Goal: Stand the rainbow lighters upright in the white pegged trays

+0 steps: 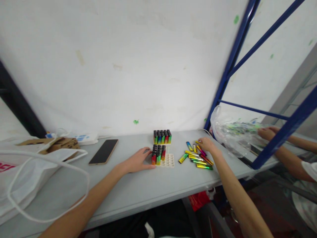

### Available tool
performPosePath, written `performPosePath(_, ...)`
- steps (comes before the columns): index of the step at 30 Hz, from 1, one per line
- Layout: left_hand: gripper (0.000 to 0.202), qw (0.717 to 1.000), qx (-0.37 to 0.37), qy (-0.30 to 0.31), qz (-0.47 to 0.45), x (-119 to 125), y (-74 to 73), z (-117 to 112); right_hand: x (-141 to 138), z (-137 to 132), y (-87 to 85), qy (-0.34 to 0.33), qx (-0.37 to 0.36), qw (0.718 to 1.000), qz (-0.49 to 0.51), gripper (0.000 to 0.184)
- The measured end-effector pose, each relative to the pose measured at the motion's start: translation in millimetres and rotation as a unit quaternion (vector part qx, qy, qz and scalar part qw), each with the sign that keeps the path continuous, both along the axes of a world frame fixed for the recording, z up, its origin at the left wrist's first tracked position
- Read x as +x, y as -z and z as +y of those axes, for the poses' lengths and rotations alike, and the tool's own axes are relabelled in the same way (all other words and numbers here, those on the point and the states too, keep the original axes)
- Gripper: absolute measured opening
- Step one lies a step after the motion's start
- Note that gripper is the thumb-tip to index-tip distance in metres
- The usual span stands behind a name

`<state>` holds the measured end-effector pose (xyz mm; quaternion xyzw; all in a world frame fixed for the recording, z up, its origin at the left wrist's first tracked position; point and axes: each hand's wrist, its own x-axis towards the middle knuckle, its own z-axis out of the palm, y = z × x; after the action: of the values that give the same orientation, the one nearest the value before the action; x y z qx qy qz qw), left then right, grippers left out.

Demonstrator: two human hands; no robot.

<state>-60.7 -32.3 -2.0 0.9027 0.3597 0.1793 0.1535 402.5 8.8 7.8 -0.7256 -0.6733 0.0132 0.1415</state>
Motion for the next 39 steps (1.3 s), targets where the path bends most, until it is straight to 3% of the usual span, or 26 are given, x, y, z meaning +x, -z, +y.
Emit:
performPosePath(3,0.081,1.0,-0.007,-0.007,0.006,0,-0.4,-1,-7,-2,-5.8,-0.002,0.016,1.0,0.024,0.028)
performPosePath(6,0.079,1.0,-0.014,-0.004,0.002,0,-0.1,0,-23,-9,-19.5,-0.036,0.06,0.98,0.187,0.035)
performPosePath(8,0.079,1.0,-0.012,0.001,-0.004,0,0.2,0,-42,-18,-32.4,-0.107,0.088,0.924,0.356,0.045)
performPosePath(10,0.078,1.0,-0.008,0.004,-0.005,0,0.2,-1,-64,-29,-46.6,-0.192,0.097,0.871,0.442,0.052)
performPosePath(13,0.079,1.0,-0.007,0.0,-0.005,1,-1.5,-2,-98,-46,-63.9,-0.247,0.074,0.824,0.505,0.054)
performPosePath(15,0.077,1.0,-0.009,0.0,-0.004,1,-3.5,-4,-116,-55,-69.5,-0.265,0.052,0.809,0.522,0.057)
performPosePath(21,0.077,1.0,-0.02,-0.009,0.006,2,-6.1,-6,-144,-60,-62.7,-0.27,0.042,0.828,0.49,0.051)
performPosePath(27,0.081,1.0,-0.025,-0.011,0.014,2,-5.3,-6,-154,-50,-55.3,-0.293,0.067,0.876,0.378,0.04)
performPosePath(34,0.079,0.999,-0.034,-0.013,0.004,1,-6.5,-7,-172,-52,-60.6,-0.32,0.036,0.857,0.402,0.054)
performPosePath(39,0.08,1.0,-0.027,-0.009,-0.004,0,-4.3,-6,-173,-49,-59.8,-0.306,0.116,0.869,0.371,0.064)
